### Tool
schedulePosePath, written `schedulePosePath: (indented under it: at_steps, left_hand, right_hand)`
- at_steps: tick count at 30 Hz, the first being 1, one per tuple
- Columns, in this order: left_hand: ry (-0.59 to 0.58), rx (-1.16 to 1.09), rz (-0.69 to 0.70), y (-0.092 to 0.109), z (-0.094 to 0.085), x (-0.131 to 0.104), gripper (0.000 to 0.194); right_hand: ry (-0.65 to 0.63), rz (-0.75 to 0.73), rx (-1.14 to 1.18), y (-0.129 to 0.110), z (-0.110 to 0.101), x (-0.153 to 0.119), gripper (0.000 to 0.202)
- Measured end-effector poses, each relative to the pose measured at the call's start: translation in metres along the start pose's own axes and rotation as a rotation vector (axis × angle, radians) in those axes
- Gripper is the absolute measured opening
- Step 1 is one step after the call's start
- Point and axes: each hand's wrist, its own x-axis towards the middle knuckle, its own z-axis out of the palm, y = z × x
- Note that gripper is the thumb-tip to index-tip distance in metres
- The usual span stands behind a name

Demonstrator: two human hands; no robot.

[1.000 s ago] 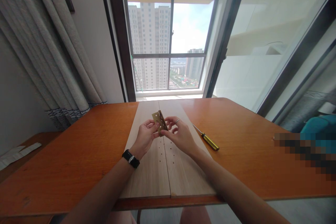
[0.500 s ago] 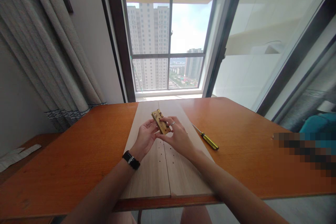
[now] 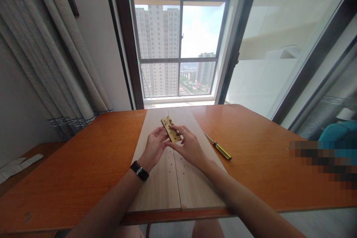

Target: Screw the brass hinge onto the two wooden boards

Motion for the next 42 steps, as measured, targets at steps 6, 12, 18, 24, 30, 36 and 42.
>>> schedulePosePath:
  at_steps: [6,12,18,24,30,36,42]
  left_hand:
    - [0.026,0.093,0.034,0.004,-0.002,0.000,0.044]
    - [0.014,0.152,0.030,0.004,-0.003,0.000,0.045]
    - [-0.083,0.132,-0.033,0.005,-0.005,-0.001,0.047]
    - [-0.202,0.186,-0.015,0.009,-0.002,-0.008,0.034]
    - [-0.317,0.413,0.272,0.015,0.008,-0.015,0.021]
    - [-0.341,0.830,0.529,0.024,0.006,-0.017,0.023]
    - [-0.334,0.903,0.588,0.025,0.003,-0.020,0.026]
  right_hand:
    - [0.057,0.253,0.253,-0.002,-0.004,0.001,0.059]
    - [0.048,0.378,0.378,0.012,-0.008,0.009,0.041]
    - [-0.118,0.393,0.527,0.012,-0.014,0.009,0.041]
    - [-0.180,0.336,0.615,0.007,-0.016,0.009,0.038]
    - [-0.085,0.282,0.643,0.011,-0.020,0.011,0.028]
    - [-0.080,0.300,0.647,0.013,-0.019,0.008,0.031]
    - [-0.062,0.228,0.644,0.011,-0.019,0.008,0.026]
